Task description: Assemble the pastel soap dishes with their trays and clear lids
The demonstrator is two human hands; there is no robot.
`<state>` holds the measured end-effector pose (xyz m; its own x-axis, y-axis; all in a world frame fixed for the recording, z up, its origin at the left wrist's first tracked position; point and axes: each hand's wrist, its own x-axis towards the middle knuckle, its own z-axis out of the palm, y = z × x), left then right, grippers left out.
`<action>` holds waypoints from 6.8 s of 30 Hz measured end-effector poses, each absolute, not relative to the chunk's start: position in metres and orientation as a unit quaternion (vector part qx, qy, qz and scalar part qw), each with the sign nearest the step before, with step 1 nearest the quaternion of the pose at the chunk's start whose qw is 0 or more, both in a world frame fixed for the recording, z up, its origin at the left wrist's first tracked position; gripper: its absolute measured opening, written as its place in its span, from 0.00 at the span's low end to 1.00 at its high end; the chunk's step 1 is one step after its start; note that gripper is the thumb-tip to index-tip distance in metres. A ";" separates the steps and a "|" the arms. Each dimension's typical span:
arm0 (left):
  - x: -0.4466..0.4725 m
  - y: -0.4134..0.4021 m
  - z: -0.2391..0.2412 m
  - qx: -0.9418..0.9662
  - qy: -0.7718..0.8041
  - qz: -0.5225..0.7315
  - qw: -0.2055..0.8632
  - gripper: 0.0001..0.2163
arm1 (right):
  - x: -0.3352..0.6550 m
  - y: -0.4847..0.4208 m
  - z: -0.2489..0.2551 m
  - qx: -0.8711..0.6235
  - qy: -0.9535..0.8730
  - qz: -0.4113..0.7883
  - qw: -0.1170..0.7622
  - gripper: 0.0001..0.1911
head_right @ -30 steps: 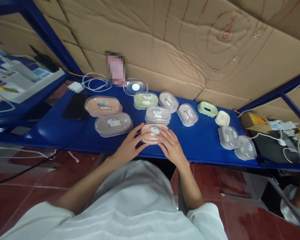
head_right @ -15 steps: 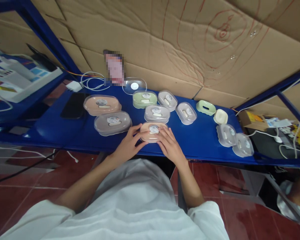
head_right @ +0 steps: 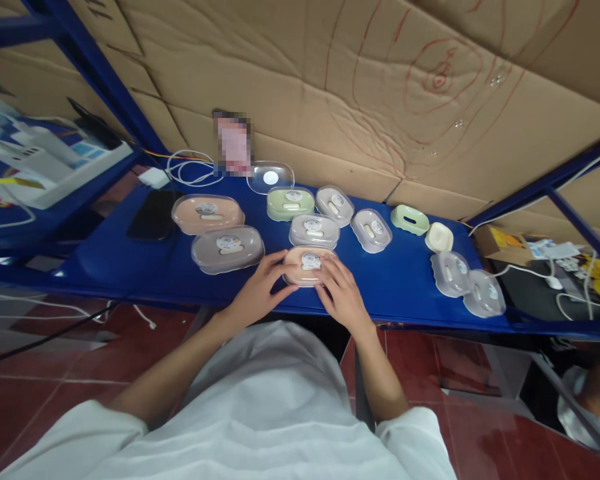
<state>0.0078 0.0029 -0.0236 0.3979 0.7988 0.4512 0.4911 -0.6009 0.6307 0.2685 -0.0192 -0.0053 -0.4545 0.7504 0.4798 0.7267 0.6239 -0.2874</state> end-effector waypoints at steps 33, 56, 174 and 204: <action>-0.044 0.211 0.077 0.746 0.585 0.315 0.038 0.21 | 0.369 0.013 -0.005 -0.656 -0.650 -0.070 0.377 0.24; -0.044 0.001 -0.008 0.902 0.382 0.194 0.055 0.39 | 0.474 0.107 -0.006 -0.769 -0.614 -0.092 0.151 0.31; 0.012 0.010 -0.009 0.772 0.419 0.467 0.102 0.06 | 0.264 -0.060 -0.018 -0.578 -0.755 0.087 0.296 0.44; 0.015 0.006 -0.013 0.895 0.271 0.352 0.032 0.07 | 0.276 -0.041 -0.023 -0.499 -0.786 0.038 0.361 0.28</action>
<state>0.0148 0.0062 -0.0129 0.6056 0.5073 0.6131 0.4617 -0.8515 0.2486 0.2756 -0.0411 -0.0226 -0.2401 0.8133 0.5300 0.7578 0.4983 -0.4213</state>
